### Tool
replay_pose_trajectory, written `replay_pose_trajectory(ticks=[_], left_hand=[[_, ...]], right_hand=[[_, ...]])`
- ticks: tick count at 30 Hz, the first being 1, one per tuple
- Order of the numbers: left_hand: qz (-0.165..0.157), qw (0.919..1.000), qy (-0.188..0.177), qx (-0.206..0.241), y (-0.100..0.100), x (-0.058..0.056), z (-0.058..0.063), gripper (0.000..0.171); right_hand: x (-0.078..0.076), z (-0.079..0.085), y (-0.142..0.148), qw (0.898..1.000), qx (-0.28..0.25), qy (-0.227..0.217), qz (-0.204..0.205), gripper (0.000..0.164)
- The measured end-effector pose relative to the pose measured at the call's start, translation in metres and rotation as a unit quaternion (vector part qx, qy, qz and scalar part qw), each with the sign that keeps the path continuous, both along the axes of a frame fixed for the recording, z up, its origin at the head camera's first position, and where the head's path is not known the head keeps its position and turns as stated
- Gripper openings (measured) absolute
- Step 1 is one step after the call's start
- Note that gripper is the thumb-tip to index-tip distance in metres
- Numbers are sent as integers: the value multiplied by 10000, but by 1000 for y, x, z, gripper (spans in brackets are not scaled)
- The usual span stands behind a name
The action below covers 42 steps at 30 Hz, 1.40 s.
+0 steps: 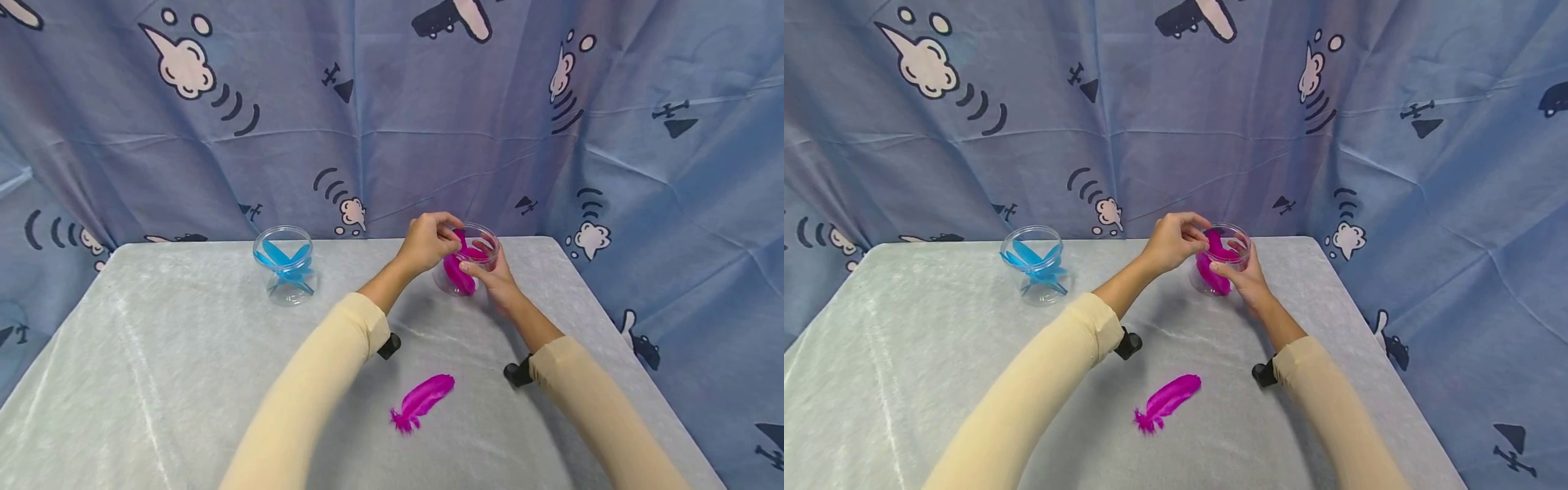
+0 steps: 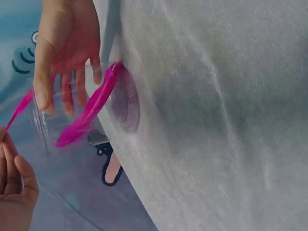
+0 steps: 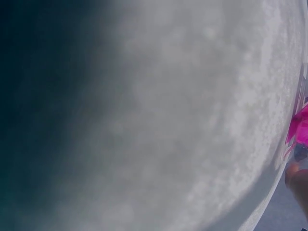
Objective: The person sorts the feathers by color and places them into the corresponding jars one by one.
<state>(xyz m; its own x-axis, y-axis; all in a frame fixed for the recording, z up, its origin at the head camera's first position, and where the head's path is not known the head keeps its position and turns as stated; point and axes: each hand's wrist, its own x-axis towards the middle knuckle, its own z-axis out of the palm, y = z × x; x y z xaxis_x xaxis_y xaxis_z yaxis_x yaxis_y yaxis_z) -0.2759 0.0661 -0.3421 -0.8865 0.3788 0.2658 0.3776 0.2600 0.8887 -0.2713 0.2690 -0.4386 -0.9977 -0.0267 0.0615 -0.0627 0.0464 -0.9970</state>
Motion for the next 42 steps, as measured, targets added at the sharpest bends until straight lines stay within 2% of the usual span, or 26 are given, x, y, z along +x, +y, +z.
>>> replay_pose_trajectory(ticks=[6,13,21,27,31,37,42], left_hand=[[-104,9999,110,-57,5,1,-3,22],[-114,9996,-24,-245,8,3,-9,18],[-600,9980,-105,-183,7,4,-15,22],[-1006,9945,-46,-275,2,11,-21,26],[-1466,9876,27,-559,-4,20,-27,28],[-2274,9703,-300,-769,-21,37,-38,27],[-2594,9598,-481,-953,-34,48,-51,27]], right_hand=[[1,1,0,10000,16,42,-44,79],[2,0,-2,9999,-98,82,-106,78],[3,-1,-3,9995,-244,182,-55,77],[3,-1,-2,9985,-349,423,31,73],[2,-1,-2,9981,-391,471,27,69],[2,-1,-3,9989,-305,355,-53,71],[2,-1,-3,9990,-296,309,-88,74]])
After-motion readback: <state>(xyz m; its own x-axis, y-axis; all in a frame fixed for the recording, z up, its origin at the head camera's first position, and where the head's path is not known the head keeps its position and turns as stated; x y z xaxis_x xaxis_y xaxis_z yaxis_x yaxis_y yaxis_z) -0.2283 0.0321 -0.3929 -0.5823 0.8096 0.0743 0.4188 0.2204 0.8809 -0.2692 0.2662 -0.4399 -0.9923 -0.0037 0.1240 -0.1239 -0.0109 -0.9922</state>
